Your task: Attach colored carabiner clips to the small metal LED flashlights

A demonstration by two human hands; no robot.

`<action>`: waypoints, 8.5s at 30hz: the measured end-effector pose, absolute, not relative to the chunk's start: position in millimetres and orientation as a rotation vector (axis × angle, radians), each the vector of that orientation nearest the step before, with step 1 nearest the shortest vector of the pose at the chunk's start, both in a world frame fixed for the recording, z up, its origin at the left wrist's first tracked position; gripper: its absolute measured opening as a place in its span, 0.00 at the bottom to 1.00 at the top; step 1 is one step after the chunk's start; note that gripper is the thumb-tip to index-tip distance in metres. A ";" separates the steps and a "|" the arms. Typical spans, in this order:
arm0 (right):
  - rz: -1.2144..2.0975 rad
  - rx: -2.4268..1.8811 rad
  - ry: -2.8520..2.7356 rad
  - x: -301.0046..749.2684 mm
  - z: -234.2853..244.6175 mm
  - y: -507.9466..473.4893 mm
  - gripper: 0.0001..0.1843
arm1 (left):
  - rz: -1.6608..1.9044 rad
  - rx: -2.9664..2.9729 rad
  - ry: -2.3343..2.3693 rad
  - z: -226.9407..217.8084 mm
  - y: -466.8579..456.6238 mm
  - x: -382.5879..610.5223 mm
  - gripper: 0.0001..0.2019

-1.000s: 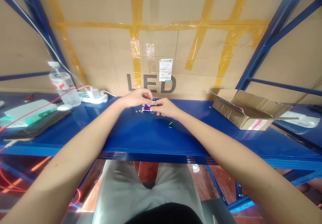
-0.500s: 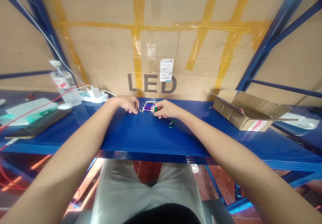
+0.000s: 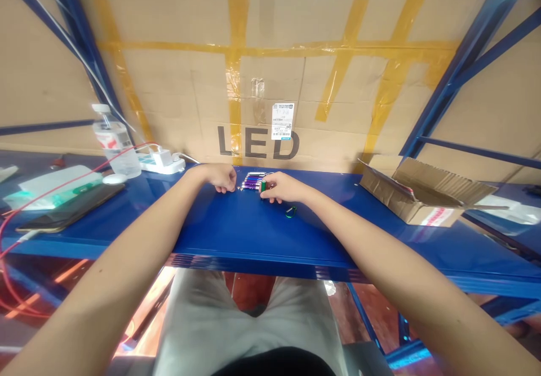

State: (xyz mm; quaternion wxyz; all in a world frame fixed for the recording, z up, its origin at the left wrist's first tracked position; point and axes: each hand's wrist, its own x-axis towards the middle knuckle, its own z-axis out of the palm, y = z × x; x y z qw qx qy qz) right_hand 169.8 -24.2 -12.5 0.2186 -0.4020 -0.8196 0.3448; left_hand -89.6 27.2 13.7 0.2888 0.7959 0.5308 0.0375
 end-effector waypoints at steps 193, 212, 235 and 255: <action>0.821 -1.325 -2.283 187.2 -4.0 -16.4 0.06 | 0.427 2.099 1.222 8.5 -7.3 -22.6 0.11; 0.729 -1.308 -2.140 191.1 -0.4 -14.3 0.09 | 0.286 2.260 1.178 -1.1 -12.8 -11.9 0.14; 1.570 -0.903 -2.004 235.4 -14.6 12.3 0.16 | 0.819 2.884 0.804 0.4 -26.4 5.5 0.07; 1.569 -0.854 -2.007 235.4 -18.9 15.6 0.15 | 0.817 2.946 0.749 1.2 -29.2 6.0 0.04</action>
